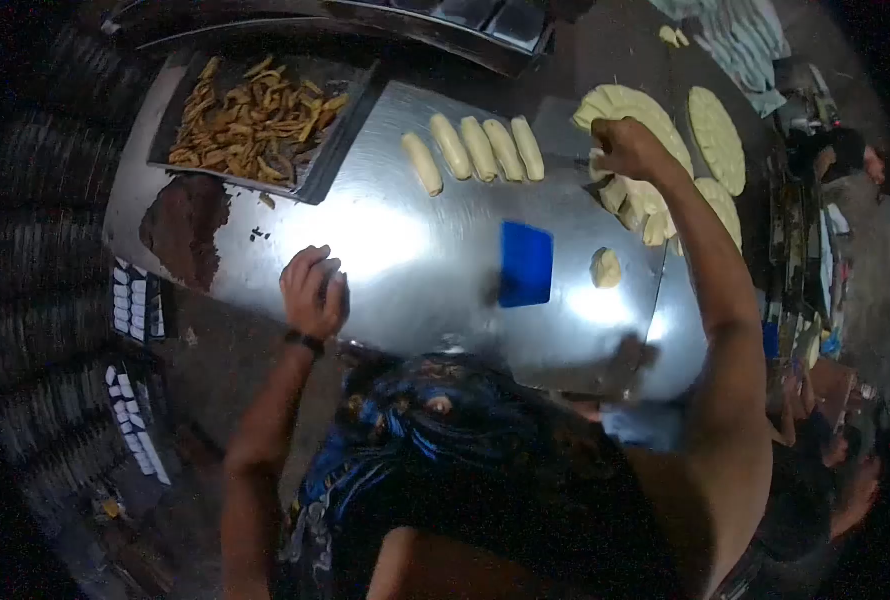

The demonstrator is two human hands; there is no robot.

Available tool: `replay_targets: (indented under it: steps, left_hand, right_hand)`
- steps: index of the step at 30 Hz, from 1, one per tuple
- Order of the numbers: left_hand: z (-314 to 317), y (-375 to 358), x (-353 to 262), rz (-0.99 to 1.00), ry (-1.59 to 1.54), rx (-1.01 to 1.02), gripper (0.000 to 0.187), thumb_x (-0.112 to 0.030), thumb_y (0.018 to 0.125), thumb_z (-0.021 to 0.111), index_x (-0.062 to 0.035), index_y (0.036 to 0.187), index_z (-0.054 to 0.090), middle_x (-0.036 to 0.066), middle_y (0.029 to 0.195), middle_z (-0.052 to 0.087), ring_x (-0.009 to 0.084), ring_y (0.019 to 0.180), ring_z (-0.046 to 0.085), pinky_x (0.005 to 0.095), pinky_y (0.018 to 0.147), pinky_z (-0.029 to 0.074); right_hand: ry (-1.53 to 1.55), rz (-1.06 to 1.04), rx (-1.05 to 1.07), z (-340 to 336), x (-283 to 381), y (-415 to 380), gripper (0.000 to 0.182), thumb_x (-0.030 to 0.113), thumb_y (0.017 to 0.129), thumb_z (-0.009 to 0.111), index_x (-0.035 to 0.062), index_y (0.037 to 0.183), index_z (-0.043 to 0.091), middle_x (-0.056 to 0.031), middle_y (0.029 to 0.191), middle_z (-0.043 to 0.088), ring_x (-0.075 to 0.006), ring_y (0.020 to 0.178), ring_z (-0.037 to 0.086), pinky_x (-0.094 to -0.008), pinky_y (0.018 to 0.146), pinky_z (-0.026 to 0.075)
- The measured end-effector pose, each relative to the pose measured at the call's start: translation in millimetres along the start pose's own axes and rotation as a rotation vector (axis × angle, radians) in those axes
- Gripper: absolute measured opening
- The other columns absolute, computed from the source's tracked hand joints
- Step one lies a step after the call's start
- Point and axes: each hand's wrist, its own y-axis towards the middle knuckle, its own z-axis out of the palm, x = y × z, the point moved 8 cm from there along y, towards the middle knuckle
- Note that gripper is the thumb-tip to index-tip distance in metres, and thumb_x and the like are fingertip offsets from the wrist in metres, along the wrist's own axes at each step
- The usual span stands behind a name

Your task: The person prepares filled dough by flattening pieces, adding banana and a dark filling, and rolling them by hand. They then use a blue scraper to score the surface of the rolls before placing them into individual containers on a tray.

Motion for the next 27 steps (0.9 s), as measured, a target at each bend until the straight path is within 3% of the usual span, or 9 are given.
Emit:
replay_targets:
  steps: [2,5,8,12,18,21,22,25,27]
  left_hand:
    - [35.1,16.7,4.8,0.011,-0.052,-0.025,0.019,-0.017,0.082,0.062,-0.0045,0.097,0.065,0.013,0.102,0.064,0.0325,0.101,0.057,0.045,0.093,0.04]
    - [-27.6,62.1,-36.5,-0.071,-0.435,-0.17,0.03,-0.019,0.085,0.063,-0.0022,0.11,0.06,0.015,0.107,0.059,0.027,0.099,0.058,0.0378,0.088,0.044]
    - [-87.9,99.2,-87.9,-0.071,-0.555,-0.38,0.044,-0.036,0.087,0.062,-0.0015,0.115,0.057,0.016,0.112,0.06,0.0256,0.102,0.059,0.0396,0.087,0.049]
    - [-145.6,93.2,-84.3,-0.101,-0.92,-0.749,0.026,-0.027,0.095,0.055,-0.001,0.096,0.059,0.006,0.088,0.062,0.013,0.08,0.058,0.028,0.072,0.048]
    - [-188.6,37.6,-38.3,-0.443,-0.995,-0.819,0.042,-0.03,0.098,0.049,0.0001,0.069,0.057,0.002,0.067,0.059,0.0085,0.062,0.05,0.0264,0.058,0.043]
    - [-189.8,5.0,-13.7,-0.401,-0.706,-0.66,0.052,-0.044,0.099,0.041,-0.0023,0.075,0.061,0.002,0.067,0.059,0.01,0.061,0.052,0.0258,0.06,0.044]
    - [-185.8,-8.8,-3.8,-0.56,-0.807,-0.671,0.052,-0.041,0.096,0.05,-0.0004,0.063,0.056,0.002,0.059,0.054,0.0117,0.057,0.048,0.0306,0.056,0.043]
    - [-182.6,-44.6,14.9,-0.936,-0.906,-0.551,0.06,-0.051,0.094,0.049,-0.0001,0.063,0.056,0.004,0.057,0.052,0.0122,0.056,0.048,0.0313,0.056,0.043]
    - [-162.5,-60.7,32.6,-0.998,-0.929,-0.502,0.069,-0.061,0.092,0.041,0.0009,0.068,0.059,0.009,0.066,0.059,0.0181,0.06,0.055,0.0356,0.061,0.047]
  right_hand:
    - [0.173,0.126,-0.163,-41.9,6.1,-0.2,0.025,0.019,0.076,0.077,0.0081,0.091,0.062,-0.0032,0.077,0.064,-0.0162,0.074,0.063,-0.0309,0.067,0.049]
    - [0.825,-0.095,-0.517,-102.1,105.8,-20.9,0.023,0.016,0.077,0.076,0.0045,0.091,0.062,-0.0022,0.077,0.063,-0.0107,0.072,0.06,-0.025,0.064,0.047]
    - [1.045,-0.188,-0.464,-118.3,205.7,-24.1,0.029,0.021,0.078,0.077,0.0039,0.095,0.062,-0.0035,0.081,0.066,-0.0096,0.07,0.06,-0.024,0.062,0.048]
    - [1.475,-0.263,-0.372,-93.8,331.2,-15.6,0.029,0.027,0.083,0.072,0.005,0.094,0.058,-0.0021,0.08,0.062,-0.0092,0.068,0.056,-0.0254,0.061,0.048]
    - [1.62,-0.141,-1.126,-33.3,431.5,-5.9,0.031,0.032,0.091,0.059,0.0013,0.091,0.057,-0.0038,0.081,0.059,-0.0116,0.072,0.053,-0.0292,0.065,0.046]
    - [1.366,0.083,-0.85,-11.9,454.0,1.7,0.042,0.04,0.092,0.054,0.0,0.084,0.061,-0.004,0.075,0.06,-0.012,0.071,0.053,-0.0324,0.065,0.045]
    - [1.486,0.07,-0.781,-17.7,473.4,-12.5,0.056,0.052,0.091,0.05,-0.0006,0.078,0.063,-0.0045,0.07,0.06,-0.0134,0.069,0.053,-0.0345,0.063,0.044]
    - [1.334,-0.025,-0.351,27.7,467.1,-8.2,0.057,0.055,0.088,0.053,-0.0008,0.081,0.064,-0.0039,0.069,0.06,-0.0131,0.066,0.053,-0.0335,0.063,0.044]
    - [1.312,-0.034,-0.182,35.6,460.6,-25.0,0.037,0.042,0.087,0.062,0.0053,0.082,0.06,-0.0008,0.073,0.058,-0.0092,0.068,0.049,-0.0282,0.06,0.042]
